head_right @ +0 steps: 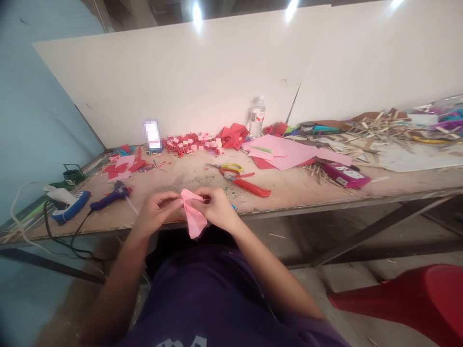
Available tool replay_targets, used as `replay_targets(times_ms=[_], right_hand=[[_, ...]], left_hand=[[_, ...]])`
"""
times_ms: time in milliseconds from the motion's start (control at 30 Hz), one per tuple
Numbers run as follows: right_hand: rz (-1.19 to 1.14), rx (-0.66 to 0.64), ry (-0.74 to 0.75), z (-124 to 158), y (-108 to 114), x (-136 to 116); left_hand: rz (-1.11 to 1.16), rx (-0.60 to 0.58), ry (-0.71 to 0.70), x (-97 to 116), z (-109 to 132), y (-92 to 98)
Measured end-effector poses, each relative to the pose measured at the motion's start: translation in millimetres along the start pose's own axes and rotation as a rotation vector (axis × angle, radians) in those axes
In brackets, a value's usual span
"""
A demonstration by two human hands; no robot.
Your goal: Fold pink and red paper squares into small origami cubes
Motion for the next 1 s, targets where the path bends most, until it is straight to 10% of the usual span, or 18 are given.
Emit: replay_targets(times_ms=[1000], right_hand=[[0.024, -0.166, -0.047, -7, -14, 16]], left_hand=[[-0.157, 0.114, -0.123, 5, 3, -0.7]])
Point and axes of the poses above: each hand's wrist, its own z-axis away from the middle knuckle, its own y-axis out of the back of the hand, x = y × z, the point moved 6 cm from there along -z, towards the middle knuckle, and after that the axes turned 5 degrees about z, right-handed, at the moved point
